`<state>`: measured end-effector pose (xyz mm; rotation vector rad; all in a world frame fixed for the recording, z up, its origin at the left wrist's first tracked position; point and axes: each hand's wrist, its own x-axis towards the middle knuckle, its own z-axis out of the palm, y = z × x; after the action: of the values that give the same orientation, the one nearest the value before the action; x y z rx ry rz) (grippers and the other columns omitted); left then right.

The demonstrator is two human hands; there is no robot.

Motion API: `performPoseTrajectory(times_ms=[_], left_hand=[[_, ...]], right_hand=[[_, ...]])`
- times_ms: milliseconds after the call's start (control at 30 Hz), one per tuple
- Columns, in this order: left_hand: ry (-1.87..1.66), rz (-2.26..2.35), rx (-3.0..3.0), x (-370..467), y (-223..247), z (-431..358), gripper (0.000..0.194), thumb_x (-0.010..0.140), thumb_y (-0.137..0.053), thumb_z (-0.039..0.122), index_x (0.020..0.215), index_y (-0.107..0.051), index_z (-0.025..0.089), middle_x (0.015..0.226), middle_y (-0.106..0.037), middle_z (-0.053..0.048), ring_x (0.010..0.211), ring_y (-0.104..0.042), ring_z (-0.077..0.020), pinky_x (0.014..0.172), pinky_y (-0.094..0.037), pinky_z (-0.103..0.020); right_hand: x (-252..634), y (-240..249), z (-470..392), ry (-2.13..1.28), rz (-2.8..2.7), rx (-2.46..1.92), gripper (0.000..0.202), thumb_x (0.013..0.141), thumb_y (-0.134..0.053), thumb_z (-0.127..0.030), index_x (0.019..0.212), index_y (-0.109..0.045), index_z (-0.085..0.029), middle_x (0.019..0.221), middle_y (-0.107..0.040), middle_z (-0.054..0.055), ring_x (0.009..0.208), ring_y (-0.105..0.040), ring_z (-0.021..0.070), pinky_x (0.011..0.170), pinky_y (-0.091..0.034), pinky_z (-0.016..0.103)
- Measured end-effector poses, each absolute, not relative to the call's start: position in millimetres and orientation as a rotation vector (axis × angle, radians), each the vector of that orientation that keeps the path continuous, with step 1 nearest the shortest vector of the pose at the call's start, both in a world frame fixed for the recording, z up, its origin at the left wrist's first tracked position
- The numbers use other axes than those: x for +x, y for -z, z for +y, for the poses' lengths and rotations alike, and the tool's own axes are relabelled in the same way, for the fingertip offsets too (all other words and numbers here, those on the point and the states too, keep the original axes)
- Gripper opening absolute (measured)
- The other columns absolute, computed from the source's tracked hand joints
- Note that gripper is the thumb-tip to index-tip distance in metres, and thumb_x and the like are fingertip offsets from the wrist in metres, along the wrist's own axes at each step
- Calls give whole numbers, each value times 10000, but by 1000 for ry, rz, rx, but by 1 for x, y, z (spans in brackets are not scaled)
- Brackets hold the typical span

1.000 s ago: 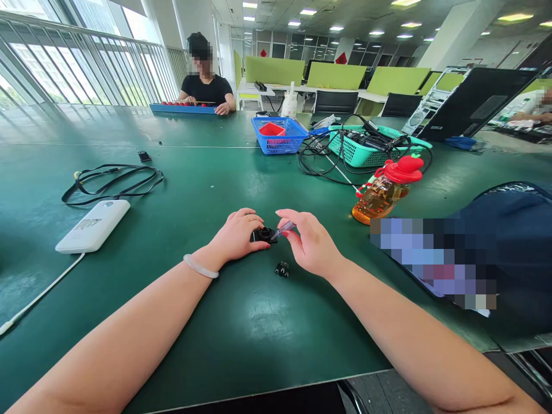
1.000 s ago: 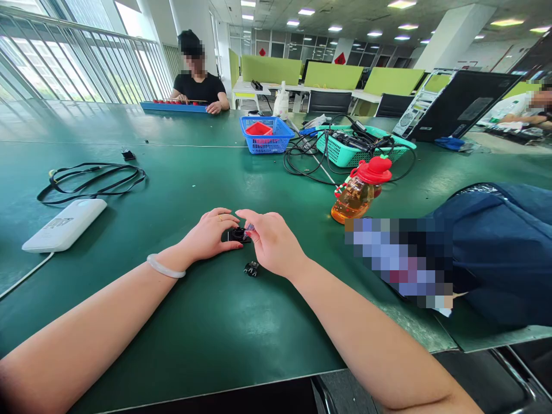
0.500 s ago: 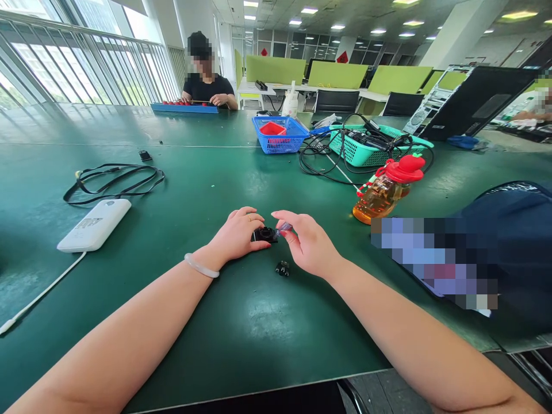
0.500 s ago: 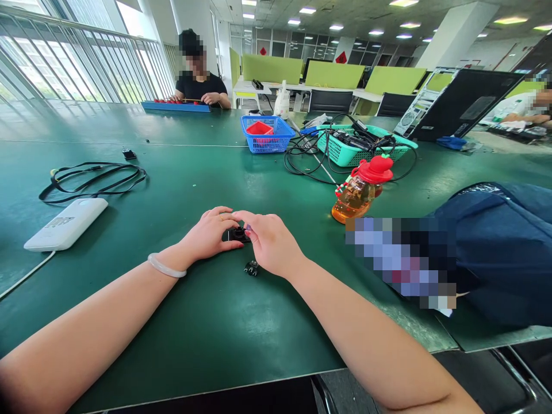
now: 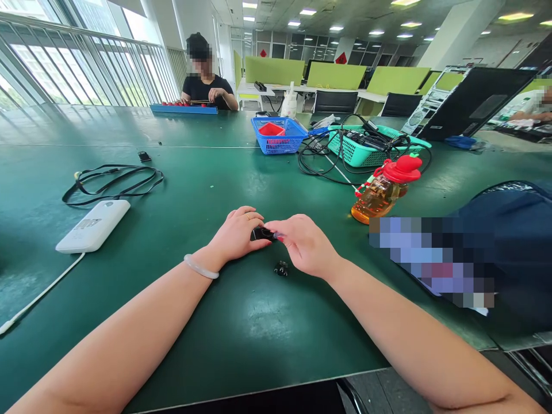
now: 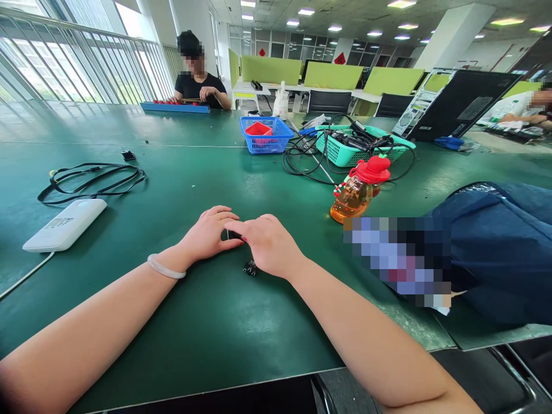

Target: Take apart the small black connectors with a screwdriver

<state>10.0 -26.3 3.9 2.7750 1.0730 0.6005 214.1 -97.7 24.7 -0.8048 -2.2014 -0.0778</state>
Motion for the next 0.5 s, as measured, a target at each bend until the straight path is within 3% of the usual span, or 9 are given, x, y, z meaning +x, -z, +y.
performPoseTrajectory(times_ms=[167, 500], left_hand=[[-608, 1052, 2789, 11, -3, -27, 379, 796, -687, 466, 1073, -686, 208, 1194, -681, -83, 1258, -477, -314, 1058, -388, -512], [-569, 1051, 2826, 10, -3, -25, 343, 786, -694, 496, 952, -687, 196, 1164, -694, -72, 1247, -491, -311, 1051, -394, -491]], right_hand=[[214, -28, -98, 132, -2082, -798, 427, 894, -476, -49, 1256, -499, -275, 940, -721, -6, 786, -637, 159, 814, -476, 341], [215, -31, -101, 174, -1853, -816, 398, 894, -555, -119, 1245, -479, -290, 875, -692, -3, 794, -662, 174, 778, -529, 370]])
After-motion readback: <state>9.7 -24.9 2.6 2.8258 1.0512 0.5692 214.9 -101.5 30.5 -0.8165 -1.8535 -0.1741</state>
